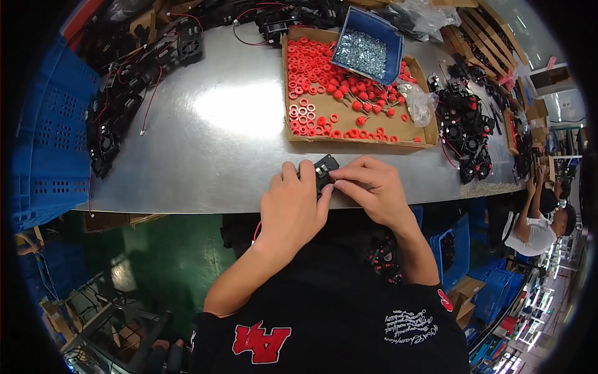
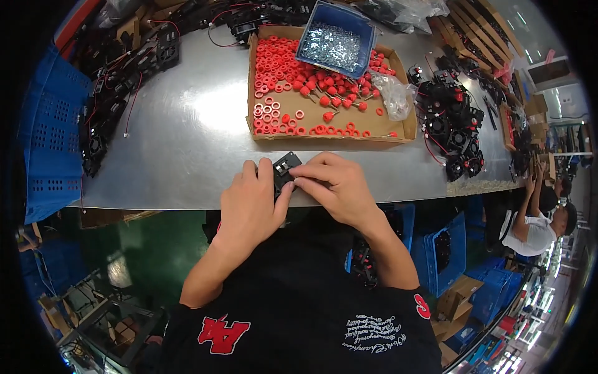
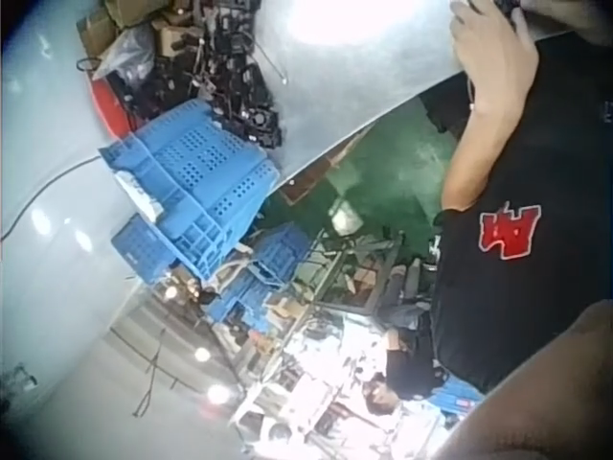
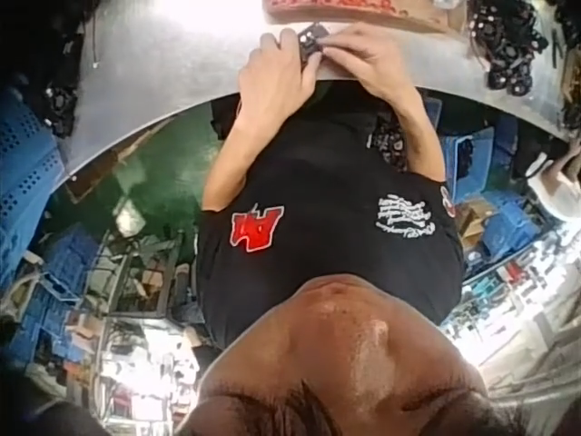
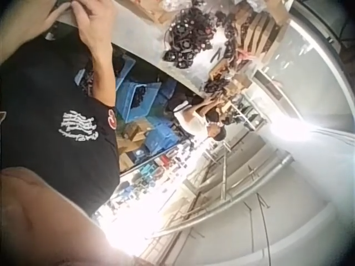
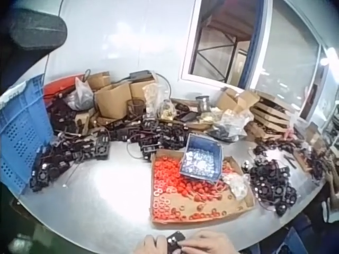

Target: Assembling small electronic components by hand at a factory workbench.

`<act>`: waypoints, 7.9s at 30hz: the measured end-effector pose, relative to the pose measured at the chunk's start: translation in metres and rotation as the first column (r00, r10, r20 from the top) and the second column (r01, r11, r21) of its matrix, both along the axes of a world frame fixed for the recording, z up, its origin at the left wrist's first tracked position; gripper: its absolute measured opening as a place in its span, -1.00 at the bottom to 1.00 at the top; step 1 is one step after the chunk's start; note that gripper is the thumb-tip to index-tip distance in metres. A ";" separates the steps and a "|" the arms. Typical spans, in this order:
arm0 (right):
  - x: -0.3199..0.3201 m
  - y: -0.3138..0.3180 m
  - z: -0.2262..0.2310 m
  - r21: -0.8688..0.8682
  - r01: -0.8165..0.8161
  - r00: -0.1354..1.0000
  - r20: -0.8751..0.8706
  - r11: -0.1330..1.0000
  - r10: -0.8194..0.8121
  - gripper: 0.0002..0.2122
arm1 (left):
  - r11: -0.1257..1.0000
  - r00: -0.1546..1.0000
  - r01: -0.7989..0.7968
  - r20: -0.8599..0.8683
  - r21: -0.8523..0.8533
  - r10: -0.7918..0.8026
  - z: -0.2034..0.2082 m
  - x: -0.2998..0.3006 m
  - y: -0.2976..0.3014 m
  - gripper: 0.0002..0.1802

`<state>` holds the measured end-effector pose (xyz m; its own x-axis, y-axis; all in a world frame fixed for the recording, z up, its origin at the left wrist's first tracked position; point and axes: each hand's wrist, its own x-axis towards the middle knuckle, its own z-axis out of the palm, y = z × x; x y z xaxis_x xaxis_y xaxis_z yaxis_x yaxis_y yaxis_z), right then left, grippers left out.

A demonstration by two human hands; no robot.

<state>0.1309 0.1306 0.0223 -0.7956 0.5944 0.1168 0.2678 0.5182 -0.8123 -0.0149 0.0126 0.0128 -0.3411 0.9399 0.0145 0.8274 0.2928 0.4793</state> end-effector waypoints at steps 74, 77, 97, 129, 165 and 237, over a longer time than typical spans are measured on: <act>0.011 -0.014 -0.010 0.337 0.047 0.960 0.244 0.940 -0.135 -0.87 | 1.000 0.997 0.003 -0.074 -0.023 -0.005 0.000 0.001 0.003 -0.57; 0.010 -0.005 0.005 0.240 0.051 0.986 0.141 0.969 -0.086 -0.89 | 0.999 0.997 0.008 -0.075 -0.038 -0.010 0.000 0.001 0.004 -0.58; -0.019 0.014 0.024 0.455 -0.343 0.935 0.245 0.822 0.255 -0.84 | 1.000 1.000 0.005 0.010 -0.031 -0.005 0.000 -0.001 0.003 -0.59; -0.006 0.007 0.008 0.144 -0.059 0.998 -0.026 0.988 0.064 -0.85 | 1.000 1.000 -0.010 -0.028 0.021 0.010 -0.002 0.001 0.001 -0.57; -0.009 0.015 0.028 0.398 -0.350 0.927 0.279 0.848 0.251 -0.78 | 1.000 0.999 -0.008 -0.044 0.024 0.009 -0.001 0.002 0.002 -0.59; -0.008 0.018 0.010 0.673 -0.335 0.942 0.268 0.660 0.204 -0.78 | 0.999 0.999 0.028 -0.039 -0.039 -0.030 0.001 0.001 0.000 -0.50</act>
<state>0.1227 0.1486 0.0318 -0.9526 0.1451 0.2674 0.1108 0.9840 -0.1394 -0.0142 0.0125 0.0137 -0.3136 0.9495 -0.0094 0.8537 0.2862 0.4351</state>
